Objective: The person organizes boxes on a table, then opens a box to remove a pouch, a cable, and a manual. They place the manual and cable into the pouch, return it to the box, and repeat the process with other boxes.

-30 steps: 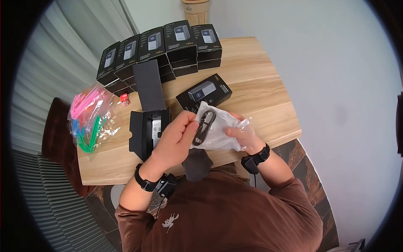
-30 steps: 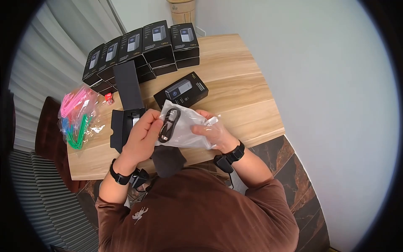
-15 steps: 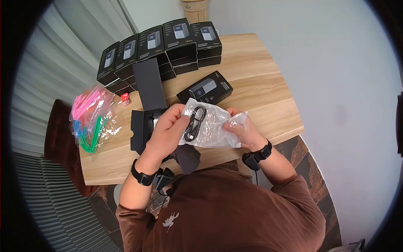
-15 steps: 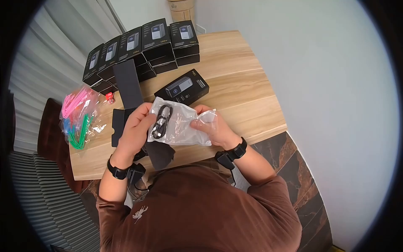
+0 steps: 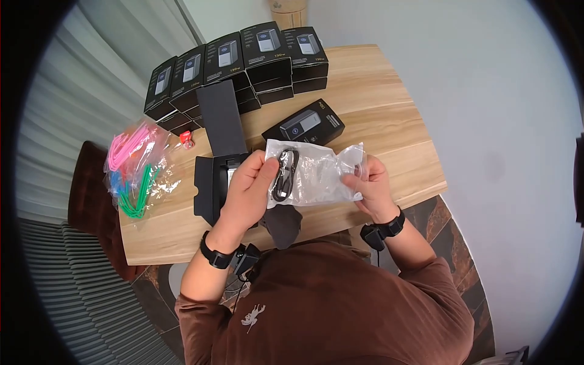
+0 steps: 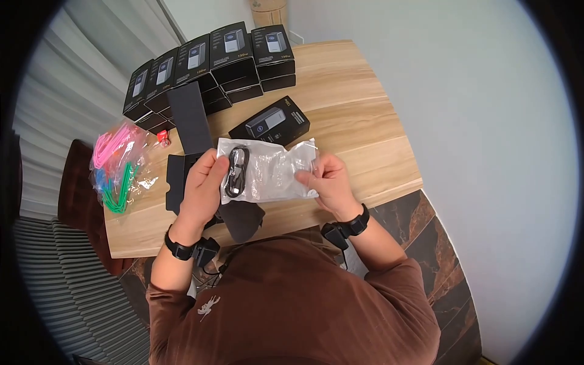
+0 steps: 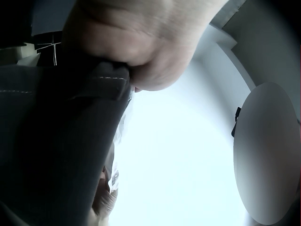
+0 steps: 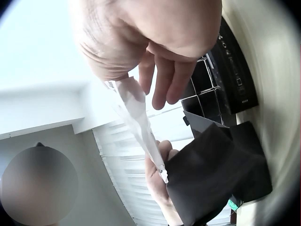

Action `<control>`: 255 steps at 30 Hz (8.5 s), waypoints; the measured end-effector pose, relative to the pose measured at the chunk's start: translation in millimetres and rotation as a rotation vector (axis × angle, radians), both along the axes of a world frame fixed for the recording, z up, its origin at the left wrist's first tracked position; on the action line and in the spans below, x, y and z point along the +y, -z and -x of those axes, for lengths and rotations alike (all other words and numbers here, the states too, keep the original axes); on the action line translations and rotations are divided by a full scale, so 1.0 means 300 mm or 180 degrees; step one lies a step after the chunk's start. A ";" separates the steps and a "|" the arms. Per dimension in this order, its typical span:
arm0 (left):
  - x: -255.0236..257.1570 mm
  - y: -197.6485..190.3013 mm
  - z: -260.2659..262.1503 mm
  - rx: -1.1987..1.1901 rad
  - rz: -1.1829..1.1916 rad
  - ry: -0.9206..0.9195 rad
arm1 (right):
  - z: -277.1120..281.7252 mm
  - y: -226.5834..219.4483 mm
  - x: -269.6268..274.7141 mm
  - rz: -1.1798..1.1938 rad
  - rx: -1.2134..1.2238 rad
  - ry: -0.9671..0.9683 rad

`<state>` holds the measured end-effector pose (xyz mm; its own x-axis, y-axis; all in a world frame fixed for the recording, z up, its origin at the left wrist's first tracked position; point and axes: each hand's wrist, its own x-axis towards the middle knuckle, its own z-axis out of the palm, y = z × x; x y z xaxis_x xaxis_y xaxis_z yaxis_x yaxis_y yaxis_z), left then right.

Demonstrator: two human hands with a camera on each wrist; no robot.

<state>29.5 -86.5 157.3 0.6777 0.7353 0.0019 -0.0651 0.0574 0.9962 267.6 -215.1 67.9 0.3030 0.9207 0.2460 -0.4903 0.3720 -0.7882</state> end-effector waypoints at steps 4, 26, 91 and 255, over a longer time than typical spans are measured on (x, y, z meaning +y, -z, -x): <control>-0.009 -0.004 -0.024 -0.0248 0.0313 -0.0052 | -0.052 -0.058 -0.046 0.0882 -0.0541 -0.0320; 0.021 0.060 -0.005 -0.0184 0.0836 0.0253 | -0.050 -0.211 0.004 0.0028 -0.2979 -0.1564; -0.079 -0.008 -0.050 0.0921 -0.3044 -0.0327 | 0.018 -0.174 -0.007 0.1173 -0.1374 -0.1196; -0.034 -0.120 0.249 -0.1120 0.0673 0.0476 | 0.185 -0.398 0.141 -0.0096 -0.2540 -0.1082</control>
<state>-45.3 -96.7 193.3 0.7618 0.6381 0.1117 -0.3740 0.2924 0.8801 212.1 -172.9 187.2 -0.2608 0.9196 0.2937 0.1166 0.3320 -0.9360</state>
